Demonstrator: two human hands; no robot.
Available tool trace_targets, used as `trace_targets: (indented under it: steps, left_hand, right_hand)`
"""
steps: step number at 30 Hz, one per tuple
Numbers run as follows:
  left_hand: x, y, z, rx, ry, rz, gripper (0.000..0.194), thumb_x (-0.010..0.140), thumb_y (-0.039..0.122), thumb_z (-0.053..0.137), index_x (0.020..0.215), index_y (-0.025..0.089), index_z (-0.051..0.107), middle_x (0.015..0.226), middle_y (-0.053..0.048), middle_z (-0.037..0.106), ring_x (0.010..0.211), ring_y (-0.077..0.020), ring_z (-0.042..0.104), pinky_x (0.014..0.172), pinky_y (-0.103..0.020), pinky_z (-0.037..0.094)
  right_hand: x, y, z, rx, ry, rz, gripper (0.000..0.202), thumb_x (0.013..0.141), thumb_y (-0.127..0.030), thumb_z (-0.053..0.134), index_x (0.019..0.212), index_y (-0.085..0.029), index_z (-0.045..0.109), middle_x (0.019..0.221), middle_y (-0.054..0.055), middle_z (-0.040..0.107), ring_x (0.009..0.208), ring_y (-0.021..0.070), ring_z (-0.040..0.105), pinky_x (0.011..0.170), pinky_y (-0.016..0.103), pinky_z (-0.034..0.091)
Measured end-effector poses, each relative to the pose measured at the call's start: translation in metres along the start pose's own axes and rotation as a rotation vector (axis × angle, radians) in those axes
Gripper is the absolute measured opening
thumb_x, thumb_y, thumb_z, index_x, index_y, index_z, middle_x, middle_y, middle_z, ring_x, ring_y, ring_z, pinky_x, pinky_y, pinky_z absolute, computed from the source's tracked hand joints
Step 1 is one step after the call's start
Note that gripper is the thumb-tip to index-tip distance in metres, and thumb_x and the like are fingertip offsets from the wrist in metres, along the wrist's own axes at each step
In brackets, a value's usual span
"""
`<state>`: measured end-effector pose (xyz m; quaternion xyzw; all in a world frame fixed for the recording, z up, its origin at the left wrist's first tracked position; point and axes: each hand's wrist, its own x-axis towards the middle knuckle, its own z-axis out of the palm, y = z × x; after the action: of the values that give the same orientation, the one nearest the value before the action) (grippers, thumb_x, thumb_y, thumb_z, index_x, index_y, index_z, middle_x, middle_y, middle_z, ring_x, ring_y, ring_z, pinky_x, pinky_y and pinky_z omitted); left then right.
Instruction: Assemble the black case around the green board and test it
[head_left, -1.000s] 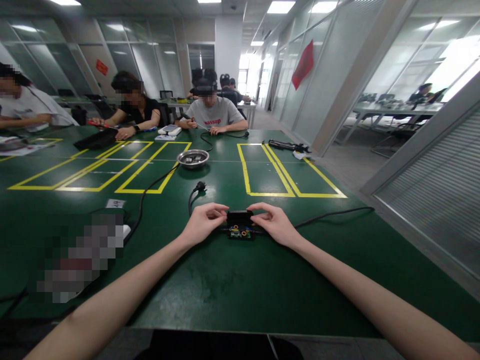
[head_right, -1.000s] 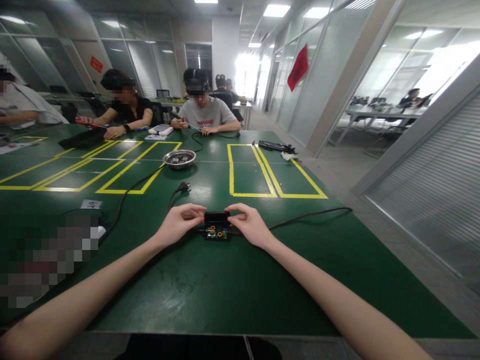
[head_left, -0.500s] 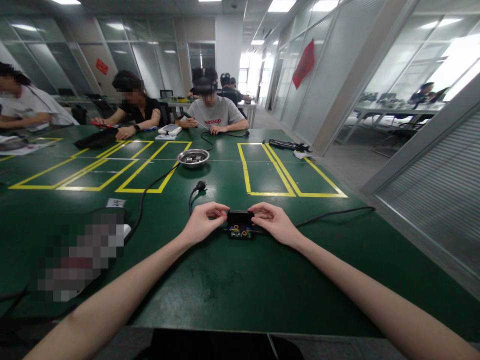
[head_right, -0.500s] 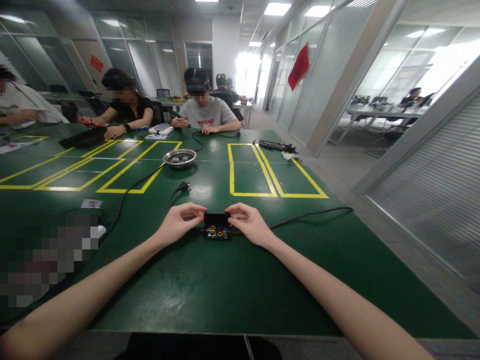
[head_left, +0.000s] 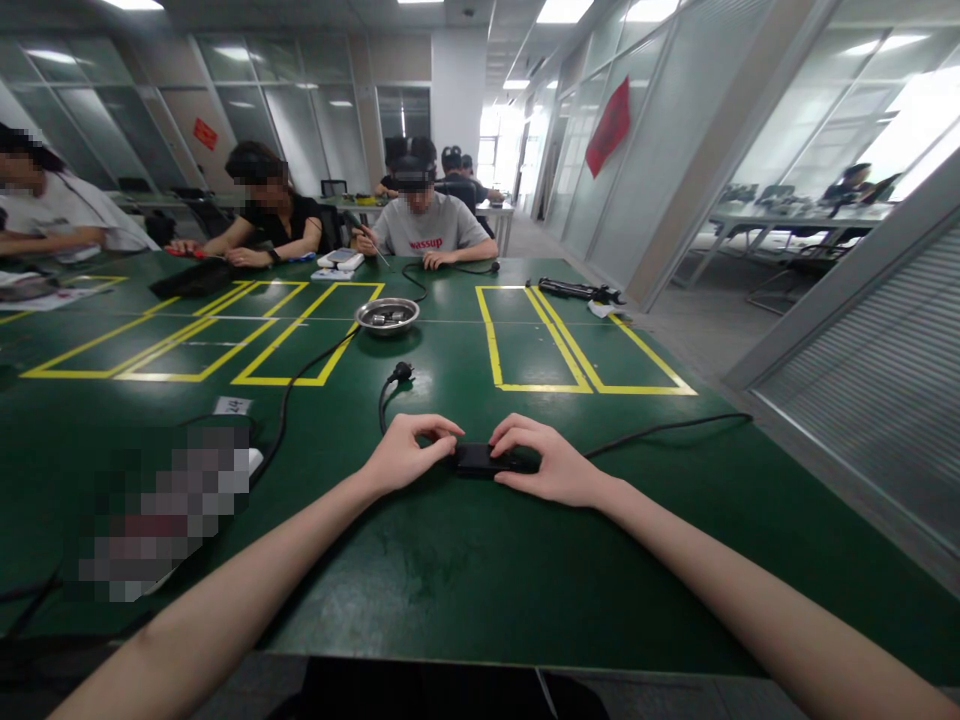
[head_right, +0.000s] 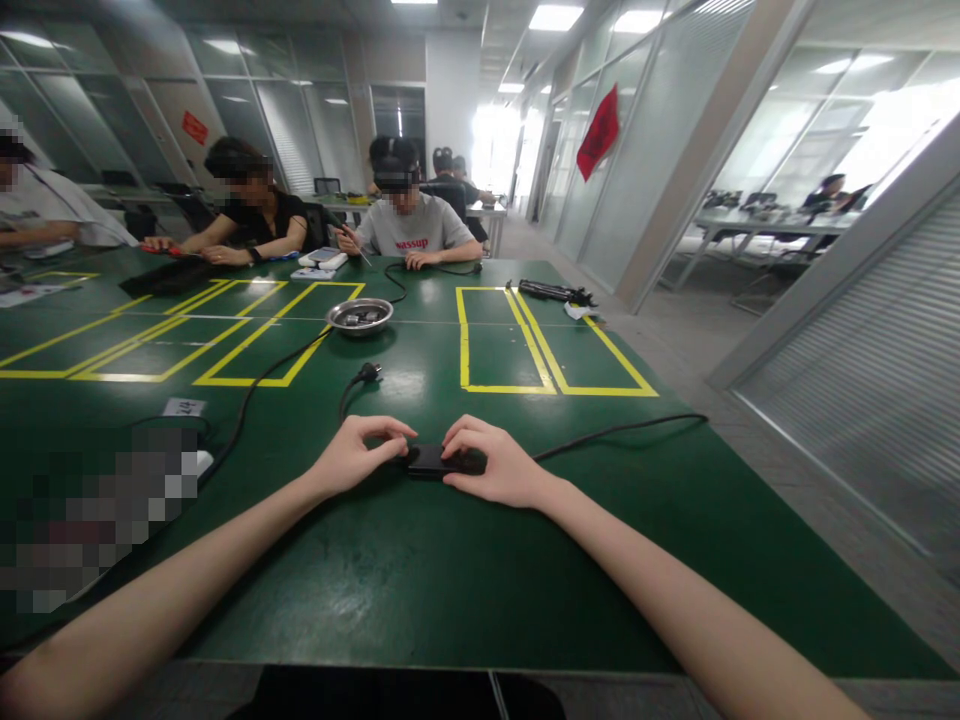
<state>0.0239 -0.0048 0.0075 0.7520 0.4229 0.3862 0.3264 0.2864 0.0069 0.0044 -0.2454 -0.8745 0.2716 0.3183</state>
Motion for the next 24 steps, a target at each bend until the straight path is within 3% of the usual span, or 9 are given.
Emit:
trace_targets:
  steps: [4,9,15,24]
  left_hand:
    - [-0.002,-0.002,-0.004,0.153,-0.077,0.179,0.024,0.085,0.034,0.071,0.099,0.015,0.078,0.080,-0.003,0.075,0.073,-0.0163,0.069,0.074,-0.027,0.053]
    - [-0.003,-0.005,-0.004,0.407,-0.217,0.281,0.056,0.077,0.049,0.084,0.123,0.021,0.071,0.095,-0.004,0.070,0.083,-0.0190,0.068,0.075,-0.028,0.052]
    - [0.000,0.000,0.001,0.590,-0.246,0.335,0.034,0.091,0.041,0.068,0.116,0.018,0.068,0.097,-0.007,0.070,0.089,-0.0221,0.065,0.079,-0.032,0.050]
    - [0.001,0.005,0.008,0.703,-0.272,0.372,0.033,0.087,0.043,0.069,0.106,0.017,0.065,0.095,-0.007,0.069,0.090,-0.0240,0.064,0.081,-0.035,0.048]
  right_hand:
    - [-0.002,0.003,0.003,-0.112,-0.062,-0.059,0.029,0.084,-0.019,0.076,0.111,-0.021,0.068,0.117,0.010,0.065,0.104,0.0218,0.067,0.089,0.036,0.057]
    - [-0.002,0.007,0.009,-0.220,-0.065,-0.094,0.038,0.086,-0.019,0.072,0.124,-0.022,0.064,0.117,0.010,0.069,0.106,0.0238,0.068,0.092,0.038,0.057]
    - [0.001,0.001,0.008,-0.295,-0.090,-0.044,0.035,0.086,-0.022,0.072,0.120,-0.019,0.063,0.106,0.010,0.070,0.097,0.0240,0.067,0.082,0.036,0.056]
    - [0.004,-0.001,0.014,-0.496,-0.197,-0.120,0.034,0.092,-0.026,0.062,0.123,-0.012,0.059,0.102,0.014,0.070,0.091,0.0262,0.066,0.081,0.040,0.055]
